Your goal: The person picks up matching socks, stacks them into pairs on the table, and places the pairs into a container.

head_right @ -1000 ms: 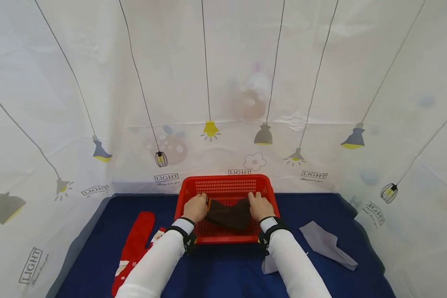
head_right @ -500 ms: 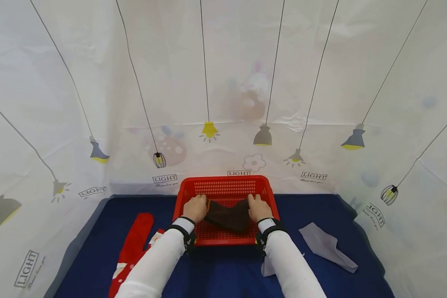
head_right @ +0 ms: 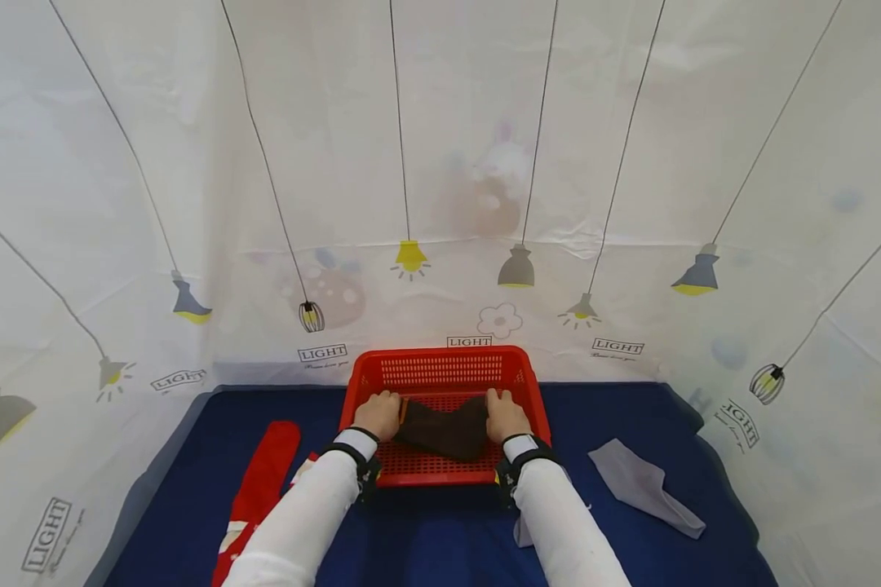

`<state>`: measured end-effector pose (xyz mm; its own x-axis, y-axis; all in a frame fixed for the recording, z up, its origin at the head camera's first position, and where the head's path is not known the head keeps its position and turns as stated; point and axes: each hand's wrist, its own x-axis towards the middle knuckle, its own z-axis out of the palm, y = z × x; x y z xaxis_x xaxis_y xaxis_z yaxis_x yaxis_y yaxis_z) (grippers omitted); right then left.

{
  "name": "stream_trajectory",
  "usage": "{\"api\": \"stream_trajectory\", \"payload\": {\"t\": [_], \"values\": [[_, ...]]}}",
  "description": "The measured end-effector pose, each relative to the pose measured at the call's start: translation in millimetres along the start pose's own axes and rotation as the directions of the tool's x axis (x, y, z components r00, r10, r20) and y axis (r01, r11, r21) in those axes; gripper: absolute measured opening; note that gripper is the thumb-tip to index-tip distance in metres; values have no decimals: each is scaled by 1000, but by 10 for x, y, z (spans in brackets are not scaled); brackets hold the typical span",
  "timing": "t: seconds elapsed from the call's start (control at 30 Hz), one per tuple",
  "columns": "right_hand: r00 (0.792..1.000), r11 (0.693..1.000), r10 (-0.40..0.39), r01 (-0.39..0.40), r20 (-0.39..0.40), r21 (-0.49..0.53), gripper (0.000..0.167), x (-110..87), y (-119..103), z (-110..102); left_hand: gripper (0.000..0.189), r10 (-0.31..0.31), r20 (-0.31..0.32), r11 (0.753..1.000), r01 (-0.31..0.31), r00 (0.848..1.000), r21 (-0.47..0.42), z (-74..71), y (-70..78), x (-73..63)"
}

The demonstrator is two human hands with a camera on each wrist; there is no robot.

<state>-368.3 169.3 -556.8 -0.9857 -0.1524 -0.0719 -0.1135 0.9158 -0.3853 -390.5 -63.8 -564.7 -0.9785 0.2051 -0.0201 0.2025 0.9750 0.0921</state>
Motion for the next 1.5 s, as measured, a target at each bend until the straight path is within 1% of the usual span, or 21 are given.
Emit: {"api": "stream_trajectory", "payload": {"t": [0.17,0.37,0.5,0.57,0.67,0.73,0.9,1.0,1.13,1.23,1.33,1.43,1.5], "values": [[1000,1000,-8,8,-6,22,24,-26,31,10,30,29,90,999,-30,995,11,-39,-22,-47],[999,999,-31,31,-14,23,22,-32,66,19,31,29,125,999,-33,992,32,-46,-38,-85],[1000,999,-27,26,-7,-29,19,-29,87,13,27,13,165,999,-20,986,40,-29,-32,-87],[1000,998,-23,23,5,-60,19,-36,90,0,25,8,175,999,-16,985,43,-13,-32,-85],[999,996,-17,21,37,-91,20,-52,81,-20,22,3,169,999,-11,986,46,3,-38,-87],[997,994,-34,40,66,-102,22,-64,71,-32,22,3,160,999,-11,987,49,12,-44,-91],[983,994,-59,74,173,-81,26,-96,51,-24,22,7,152,998,-16,988,58,1,-52,-107],[969,994,-71,89,238,-63,30,-106,49,-2,20,-1,175,998,-11,985,65,-27,-54,-124],[957,993,-90,107,275,-48,32,-133,37,-3,12,-7,219,997,-10,976,76,-83,-51,-168],[956,992,-102,118,275,-40,34,-150,30,-16,12,3,234,997,-20,972,71,-124,-47,-195],[958,990,-119,133,262,-37,36,-171,24,-31,21,27,232,997,-42,972,60,-162,-38,-222],[968,988,-136,148,209,-40,38,-203,11,-44,38,73,222,995,-87,972,52,-199,-29,-255],[977,986,-151,161,153,-53,39,-229,0,-51,46,109,210,992,-120,972,41,-224,-25,-284]]}}
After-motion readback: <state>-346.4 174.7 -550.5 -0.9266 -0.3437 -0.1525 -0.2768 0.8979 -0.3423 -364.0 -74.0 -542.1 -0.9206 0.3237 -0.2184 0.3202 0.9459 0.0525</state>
